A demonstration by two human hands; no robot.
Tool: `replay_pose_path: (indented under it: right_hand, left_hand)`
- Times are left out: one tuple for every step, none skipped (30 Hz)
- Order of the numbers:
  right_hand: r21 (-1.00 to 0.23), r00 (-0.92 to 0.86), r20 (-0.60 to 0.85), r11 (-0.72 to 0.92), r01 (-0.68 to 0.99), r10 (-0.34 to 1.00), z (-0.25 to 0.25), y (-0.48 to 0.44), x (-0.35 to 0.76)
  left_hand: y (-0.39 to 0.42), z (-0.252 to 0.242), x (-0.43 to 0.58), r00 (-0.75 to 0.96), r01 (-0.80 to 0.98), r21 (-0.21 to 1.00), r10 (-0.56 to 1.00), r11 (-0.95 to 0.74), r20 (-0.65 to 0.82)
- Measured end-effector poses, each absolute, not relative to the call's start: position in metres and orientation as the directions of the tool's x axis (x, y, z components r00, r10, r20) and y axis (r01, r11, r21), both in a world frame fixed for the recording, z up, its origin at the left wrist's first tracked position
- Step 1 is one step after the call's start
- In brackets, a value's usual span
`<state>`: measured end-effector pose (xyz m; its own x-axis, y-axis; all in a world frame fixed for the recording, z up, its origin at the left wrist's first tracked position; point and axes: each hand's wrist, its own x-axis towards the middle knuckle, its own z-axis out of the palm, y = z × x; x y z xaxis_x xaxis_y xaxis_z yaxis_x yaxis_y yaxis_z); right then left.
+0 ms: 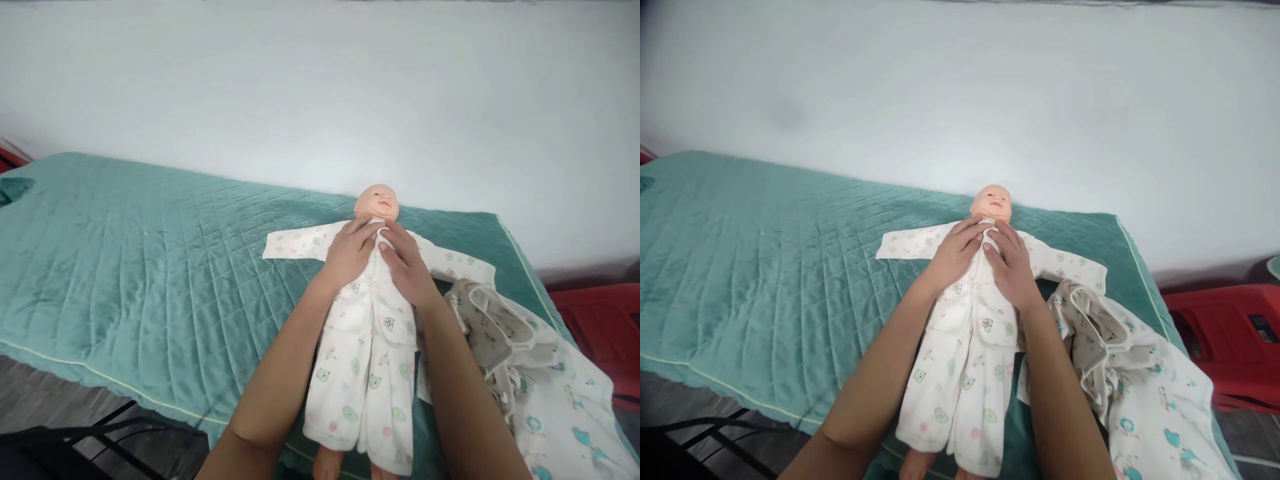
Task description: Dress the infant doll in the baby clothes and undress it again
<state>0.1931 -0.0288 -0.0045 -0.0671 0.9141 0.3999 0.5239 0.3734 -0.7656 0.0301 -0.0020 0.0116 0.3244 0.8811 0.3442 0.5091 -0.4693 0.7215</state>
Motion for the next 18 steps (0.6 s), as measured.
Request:
replay_pose_path:
  right_hand:
    - [-0.765,-0.075,0.387,0.366,0.531,0.919,-0.006,-0.030,0.194]
    - [-0.769,-0.074,0.375,0.354,0.532,0.924,-0.007,-0.033,0.195]
    - [-0.781,-0.062,0.365,0.342,0.523,0.929,-0.008,-0.037,0.196]
    - [-0.798,-0.042,0.363,0.334,0.502,0.931,-0.009,-0.042,0.196]
    - [-0.817,-0.018,0.367,0.332,0.472,0.930,-0.010,-0.049,0.196]
    - [-0.834,0.005,0.376,0.336,0.438,0.926,-0.011,-0.055,0.196]
    - [-0.846,0.024,0.388,0.345,0.406,0.921,-0.012,-0.062,0.195]
    - [-0.851,0.037,0.400,0.356,0.387,0.916,-0.013,-0.068,0.194]
    - [-0.847,0.041,0.412,0.367,0.384,0.910,-0.013,-0.074,0.193]
    - [-0.838,0.039,0.425,0.377,0.394,0.904,-0.013,-0.078,0.193]
    - [-0.825,0.034,0.438,0.387,0.411,0.898,-0.012,-0.081,0.192]
    - [-0.813,0.027,0.448,0.395,0.429,0.894,-0.012,-0.083,0.192]
    - [-0.802,0.020,0.454,0.399,0.444,0.891,-0.011,-0.084,0.192]
    - [-0.795,0.014,0.455,0.399,0.457,0.890,-0.010,-0.084,0.191]
    - [-0.790,0.011,0.454,0.396,0.468,0.891,-0.009,-0.084,0.191]
    - [-0.787,0.010,0.451,0.392,0.477,0.893,-0.008,-0.084,0.192]
    - [-0.785,0.011,0.446,0.386,0.484,0.895,-0.008,-0.083,0.192]
    - [-0.783,0.012,0.444,0.382,0.490,0.896,-0.008,-0.083,0.192]
  left_hand:
    - [-0.002,0.012,0.030,0.325,0.504,0.725,0.881,-0.470,0.345]
    - [-0.003,0.013,0.030,0.323,0.495,0.732,0.881,-0.469,0.346]
    - [-0.003,0.013,0.030,0.318,0.483,0.742,0.882,-0.466,0.347]
    - [-0.004,0.014,0.030,0.309,0.469,0.753,0.884,-0.462,0.350]
    - [-0.005,0.014,0.029,0.300,0.453,0.764,0.886,-0.459,0.354]
    - [-0.006,0.014,0.028,0.296,0.435,0.775,0.885,-0.459,0.359]
    - [-0.008,0.014,0.027,0.299,0.415,0.783,0.882,-0.464,0.365]
    - [-0.010,0.014,0.025,0.308,0.392,0.789,0.876,-0.473,0.372]
    - [-0.011,0.014,0.024,0.322,0.368,0.792,0.866,-0.487,0.382]
    - [-0.013,0.015,0.022,0.339,0.344,0.795,0.856,-0.499,0.391]
    - [-0.014,0.015,0.020,0.355,0.323,0.799,0.848,-0.507,0.395]
    - [-0.015,0.015,0.018,0.369,0.304,0.805,0.842,-0.509,0.394]
    - [-0.016,0.016,0.016,0.384,0.288,0.813,0.839,-0.506,0.386]
    - [-0.016,0.016,0.014,0.402,0.272,0.823,0.836,-0.499,0.374]
    - [-0.017,0.017,0.012,0.421,0.256,0.833,0.832,-0.490,0.360]
    - [-0.016,0.017,0.010,0.439,0.239,0.843,0.828,-0.483,0.349]
    - [-0.016,0.017,0.009,0.454,0.223,0.850,0.823,-0.477,0.342]
    - [-0.016,0.017,0.008,0.464,0.209,0.856,0.819,-0.472,0.339]
